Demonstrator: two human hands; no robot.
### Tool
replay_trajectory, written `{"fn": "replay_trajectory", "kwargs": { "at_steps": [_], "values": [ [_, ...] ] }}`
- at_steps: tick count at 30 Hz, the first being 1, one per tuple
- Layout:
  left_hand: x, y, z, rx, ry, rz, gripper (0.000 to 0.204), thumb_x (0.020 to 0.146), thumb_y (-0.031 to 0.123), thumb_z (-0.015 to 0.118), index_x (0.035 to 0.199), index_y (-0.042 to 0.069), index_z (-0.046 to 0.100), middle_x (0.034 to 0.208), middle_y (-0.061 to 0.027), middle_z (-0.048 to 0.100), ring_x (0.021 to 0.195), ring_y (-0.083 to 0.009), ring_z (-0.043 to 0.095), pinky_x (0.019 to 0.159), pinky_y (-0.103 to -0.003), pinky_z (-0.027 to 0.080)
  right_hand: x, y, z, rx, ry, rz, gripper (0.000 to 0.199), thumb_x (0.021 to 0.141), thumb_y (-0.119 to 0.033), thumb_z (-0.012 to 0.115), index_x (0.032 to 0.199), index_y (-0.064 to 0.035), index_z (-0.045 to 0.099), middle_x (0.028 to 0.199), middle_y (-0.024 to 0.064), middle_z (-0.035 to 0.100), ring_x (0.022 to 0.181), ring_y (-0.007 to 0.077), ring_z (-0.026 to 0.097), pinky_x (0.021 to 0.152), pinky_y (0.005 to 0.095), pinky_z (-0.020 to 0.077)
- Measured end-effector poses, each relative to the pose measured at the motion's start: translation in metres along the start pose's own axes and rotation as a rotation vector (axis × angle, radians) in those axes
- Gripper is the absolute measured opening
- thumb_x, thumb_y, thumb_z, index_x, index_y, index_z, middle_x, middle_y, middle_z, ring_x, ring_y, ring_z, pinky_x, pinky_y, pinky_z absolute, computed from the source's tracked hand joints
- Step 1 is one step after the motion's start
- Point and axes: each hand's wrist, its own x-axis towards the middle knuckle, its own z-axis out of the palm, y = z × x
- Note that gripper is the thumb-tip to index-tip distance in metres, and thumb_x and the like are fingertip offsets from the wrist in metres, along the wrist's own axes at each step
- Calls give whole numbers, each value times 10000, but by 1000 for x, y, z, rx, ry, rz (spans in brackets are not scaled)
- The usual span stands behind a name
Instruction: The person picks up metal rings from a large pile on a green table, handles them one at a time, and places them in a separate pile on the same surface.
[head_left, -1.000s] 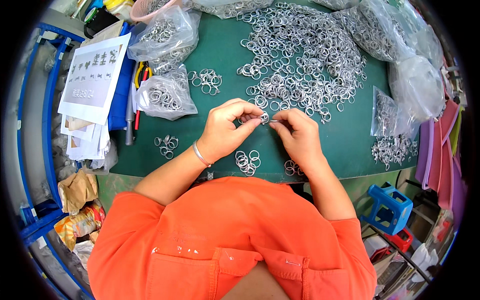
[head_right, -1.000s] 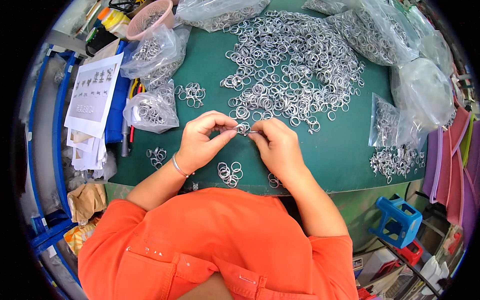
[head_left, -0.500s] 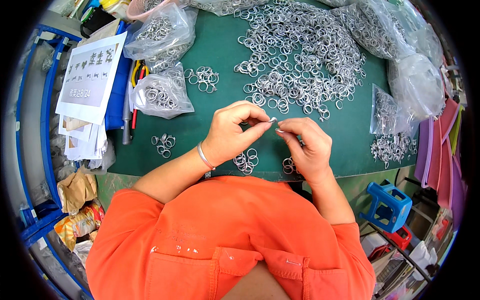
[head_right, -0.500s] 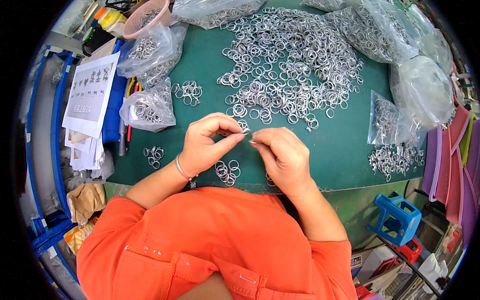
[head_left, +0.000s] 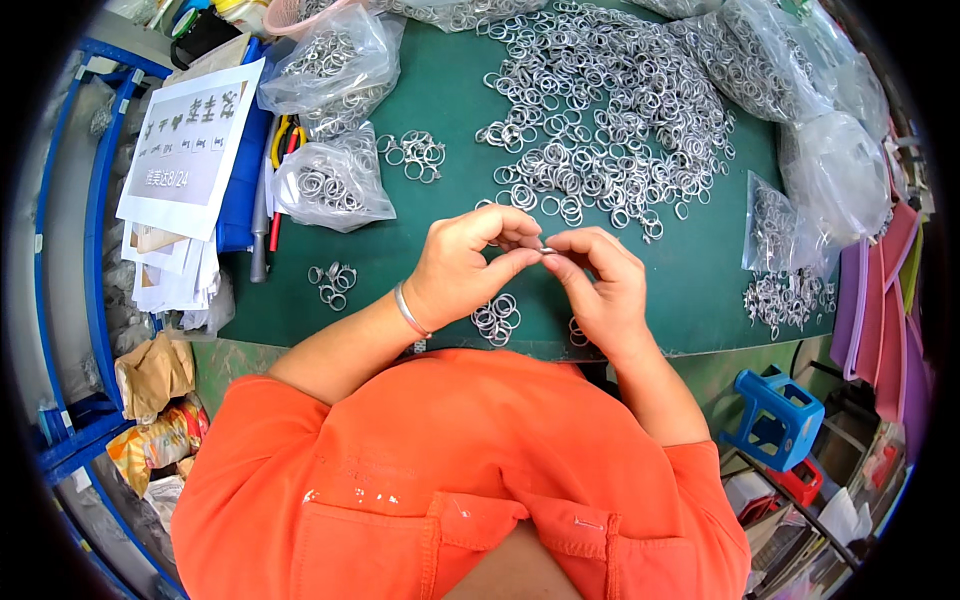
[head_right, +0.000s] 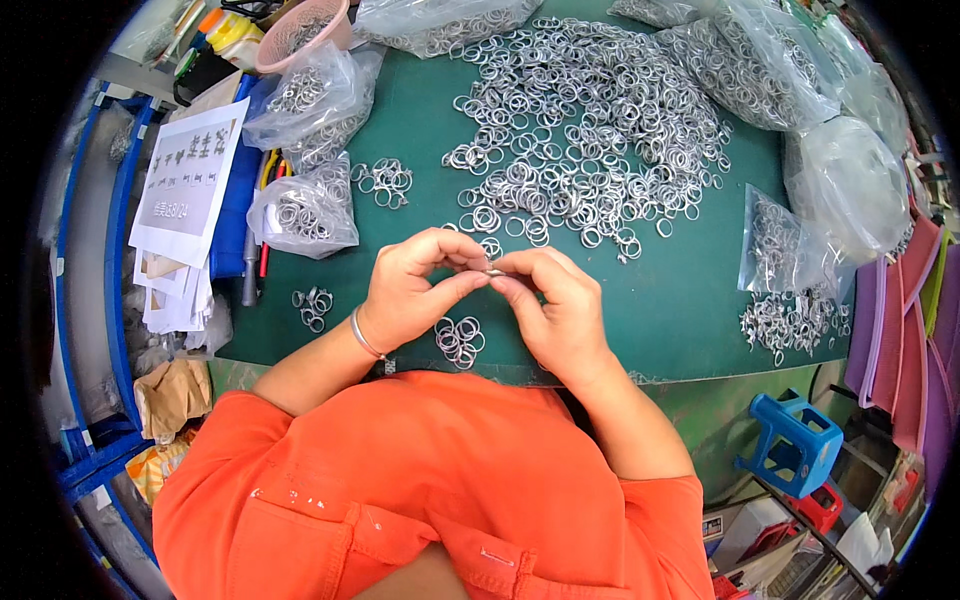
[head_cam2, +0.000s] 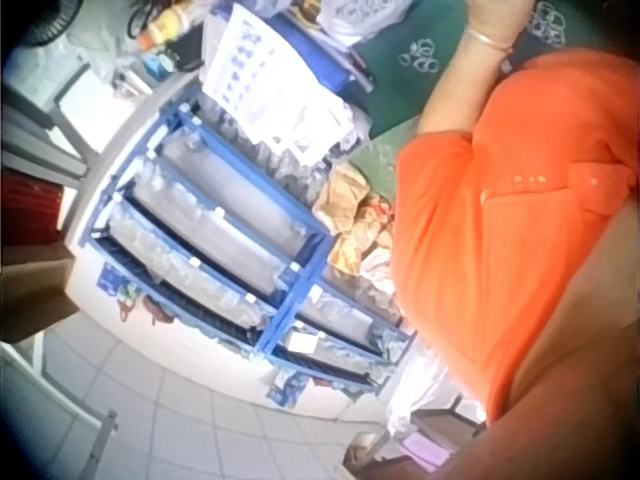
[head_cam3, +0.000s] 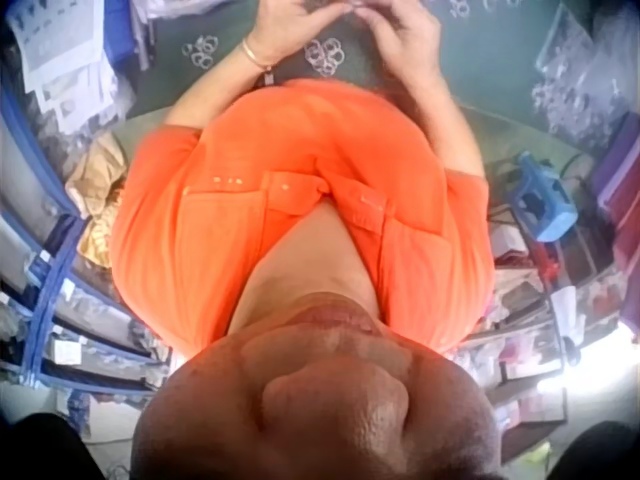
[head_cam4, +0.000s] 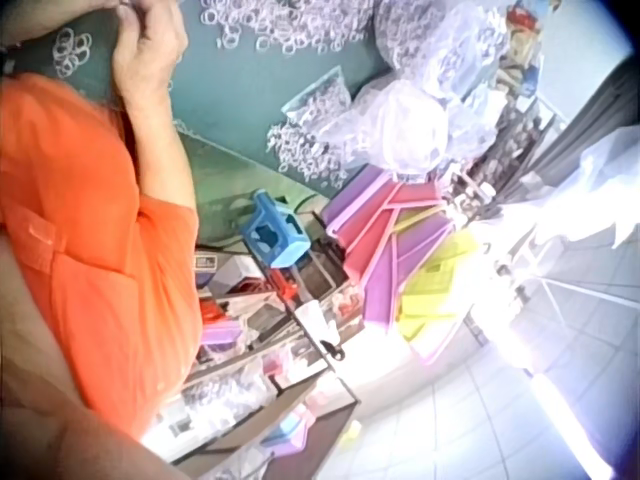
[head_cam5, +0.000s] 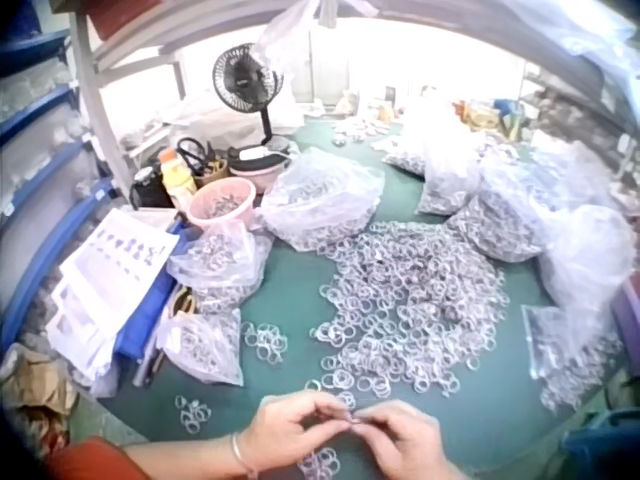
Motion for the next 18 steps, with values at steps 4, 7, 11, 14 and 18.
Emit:
{"fn": "replay_trajectory", "kwargs": {
  "at_steps": [4,7,11,14,18],
  "values": [
    [3,-5,-17,185,-20,47,125,807,-17,701,927,6,673,867,-82,682,776,-141,664,673,-253,540,-4,-7,-46,-175,-231,124,116,792,21,687,903,-11,679,804,108,650,719,246,636,653,317,501],
    [8,-19,-23,357,-24,133,154,774,36,730,921,31,683,886,-91,659,775,-220,636,696,-307,517,-13,-6,-72,-356,-394,154,102,800,-8,676,902,-12,677,819,113,639,750,290,626,675,355,498],
    [12,-29,-7,565,-64,237,206,731,106,766,907,51,671,893,-78,625,852,-282,592,766,-362,469,-2,-13,-57,-361,-367,149,82,800,-30,677,881,-12,674,816,120,616,778,312,613,684,388,490],
    [15,-30,2,617,-50,211,202,724,100,761,892,68,653,855,-75,615,826,-286,590,755,-374,449,9,-5,-28,-330,-266,71,88,810,-53,678,887,-11,670,816,132,608,772,321,610,682,396,493],
    [12,-29,-2,453,-58,145,169,733,30,748,872,43,653,828,-76,619,751,-230,616,703,-327,493,20,-1,-2,-272,-218,121,146,807,-71,710,930,-6,669,853,132,636,746,291,636,663,373,510]
  ]
}}
